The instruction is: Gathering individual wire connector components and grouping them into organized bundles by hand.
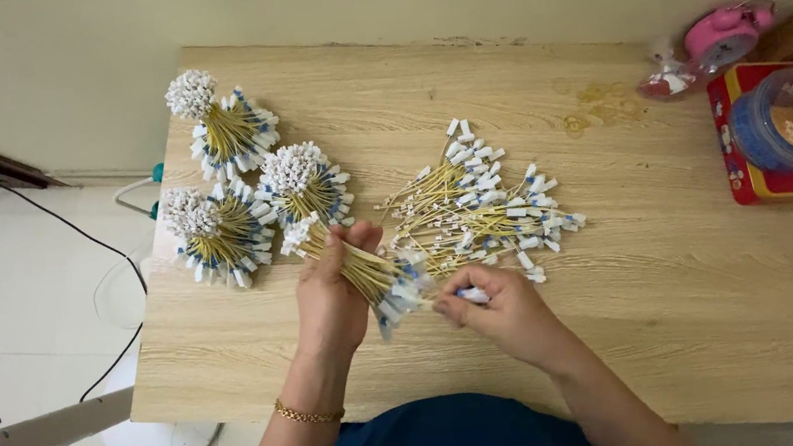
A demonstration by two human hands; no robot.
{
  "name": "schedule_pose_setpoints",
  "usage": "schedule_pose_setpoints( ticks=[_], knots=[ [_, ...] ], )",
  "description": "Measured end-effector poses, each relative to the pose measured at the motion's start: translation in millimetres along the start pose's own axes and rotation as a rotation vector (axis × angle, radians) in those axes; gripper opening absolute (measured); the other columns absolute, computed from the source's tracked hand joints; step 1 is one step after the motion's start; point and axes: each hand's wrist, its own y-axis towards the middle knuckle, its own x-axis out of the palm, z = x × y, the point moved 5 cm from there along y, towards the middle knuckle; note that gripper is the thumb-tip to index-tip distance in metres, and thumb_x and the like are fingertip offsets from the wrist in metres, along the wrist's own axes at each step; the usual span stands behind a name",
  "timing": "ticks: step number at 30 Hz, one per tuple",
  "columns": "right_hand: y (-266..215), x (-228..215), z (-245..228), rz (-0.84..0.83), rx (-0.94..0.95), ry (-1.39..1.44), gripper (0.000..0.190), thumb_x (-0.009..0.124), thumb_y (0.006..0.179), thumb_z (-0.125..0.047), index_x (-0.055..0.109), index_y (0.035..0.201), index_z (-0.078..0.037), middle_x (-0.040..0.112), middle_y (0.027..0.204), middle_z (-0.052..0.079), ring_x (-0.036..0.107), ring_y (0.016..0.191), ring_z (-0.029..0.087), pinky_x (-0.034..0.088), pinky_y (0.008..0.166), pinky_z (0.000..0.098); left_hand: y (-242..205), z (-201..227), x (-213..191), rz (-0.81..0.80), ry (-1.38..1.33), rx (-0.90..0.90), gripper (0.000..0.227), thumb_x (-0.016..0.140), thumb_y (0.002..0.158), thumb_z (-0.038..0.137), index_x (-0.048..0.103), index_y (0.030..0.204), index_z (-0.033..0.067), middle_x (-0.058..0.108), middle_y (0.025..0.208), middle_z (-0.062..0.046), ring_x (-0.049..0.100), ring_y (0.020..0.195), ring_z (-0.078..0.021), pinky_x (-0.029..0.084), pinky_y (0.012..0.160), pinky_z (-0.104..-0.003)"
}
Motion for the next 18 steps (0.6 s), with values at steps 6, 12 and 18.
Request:
schedule_pose_setpoints(
  ticks=[6, 12, 18],
  knots=[
    [24, -22, 62, 0.022, 0.236, 0.598, 0.016, 0.074, 0.089, -0.013, 0.066, 0.094, 0.000, 0.071, 0.073, 0.019, 0.071, 0.067, 0.025, 0.060, 0.067, 0.0358, -11, 2, 7, 0.021, 0.032, -0.005, 0.016, 0.047, 0.109, 0.029, 0.056, 0.118, 0.0185, 0.071, 0.132, -0.012, 0.065, 0.126, -0.0351, 0.057, 0.095, -0.052],
    [16, -20, -7, -0.283, 0.208, -0.673, 0.025, 0.071, 0.092, -0.034, 0.082, 0.107, -0.017, 0.082, 0.102, 0.008, 0.069, 0.099, 0.031, 0.053, 0.088, 0.0433, -8, 3, 5, 0.076, 0.199, 0.086, 0.022, 0.044, 0.110, 0.030, 0.054, 0.122, 0.0150, 0.074, 0.122, -0.016, 0.076, 0.103, -0.0294, 0.065, 0.078, -0.040],
    [18, 14, -31, -0.269, 0.163, -0.512, 0.023, 0.061, 0.098, -0.014, 0.071, 0.117, -0.005, 0.078, 0.094, 0.020, 0.076, 0.085, 0.032, 0.060, 0.080, 0.0427, -14, 2, 22, 0.048, 0.317, 0.183, 0.021, 0.047, 0.109, 0.028, 0.053, 0.123, 0.0131, 0.075, 0.109, -0.016, 0.077, 0.096, -0.0288, 0.066, 0.079, -0.040]
  ],
)
